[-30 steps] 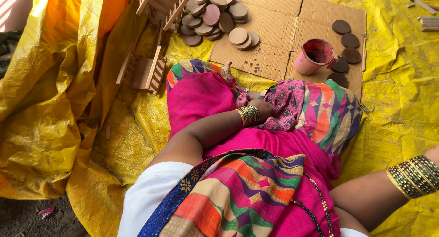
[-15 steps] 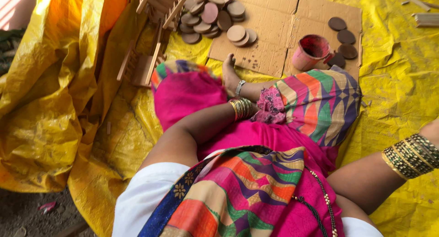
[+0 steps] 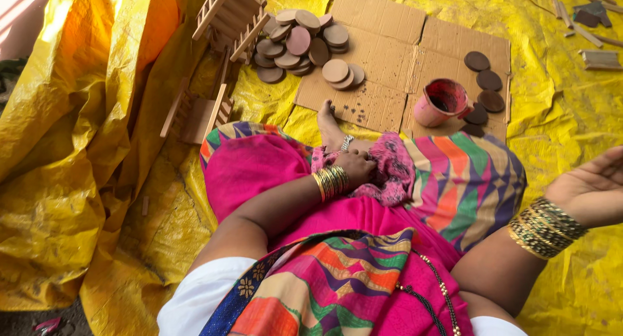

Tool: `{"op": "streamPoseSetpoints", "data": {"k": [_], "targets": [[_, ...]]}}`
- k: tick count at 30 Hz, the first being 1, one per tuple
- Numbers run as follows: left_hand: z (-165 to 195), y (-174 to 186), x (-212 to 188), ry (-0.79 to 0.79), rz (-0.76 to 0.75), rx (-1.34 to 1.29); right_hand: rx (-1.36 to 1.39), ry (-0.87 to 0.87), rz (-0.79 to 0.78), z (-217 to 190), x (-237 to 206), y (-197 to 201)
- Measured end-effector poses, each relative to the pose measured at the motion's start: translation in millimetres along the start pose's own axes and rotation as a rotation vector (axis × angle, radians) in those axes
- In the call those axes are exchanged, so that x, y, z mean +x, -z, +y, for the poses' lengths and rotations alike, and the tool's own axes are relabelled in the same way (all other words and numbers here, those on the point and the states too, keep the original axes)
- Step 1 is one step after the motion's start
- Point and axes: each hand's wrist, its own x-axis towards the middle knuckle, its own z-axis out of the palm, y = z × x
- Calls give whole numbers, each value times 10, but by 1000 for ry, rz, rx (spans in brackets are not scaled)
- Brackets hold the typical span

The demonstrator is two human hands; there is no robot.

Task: The person sits on the ground and stains round wooden discs dark brown, dipping a brush into a cup of stain and brushing each disc by hand. They pick unpainted discs one at a time from a pile, coat the faces and edges, and place the finished discs on cardboard to dry.

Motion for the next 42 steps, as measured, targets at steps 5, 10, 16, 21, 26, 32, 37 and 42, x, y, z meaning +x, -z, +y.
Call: {"op": "streamPoseSetpoints", "data": {"k": [5,10,16,21,26,32,37,42], "targets": [[-12,-251,101,285,100,-291,-33,-68,26,307,-72,-242],[-118,-388,240,162,123,-140,-70,-111,55,543,30,105],[-154,-195,231,196,496,-113,-24,-115,259,709,192,742],[-90,-298,219,-1,120,26,-160,-262,54,1064,132,629],[-223,-591,90,-51,21,-55,-88,-430,108,1895,8,185],[-216,-689,19,-144,-433,-134,-261,-598,41,2650,-224,-25],[-345,-287,136,-158,-439,-527,-853,-333,-295,2678,140,373],[-698,254,429,108,-295,-721,-1258,-282,-403,2618,239,903]]}}
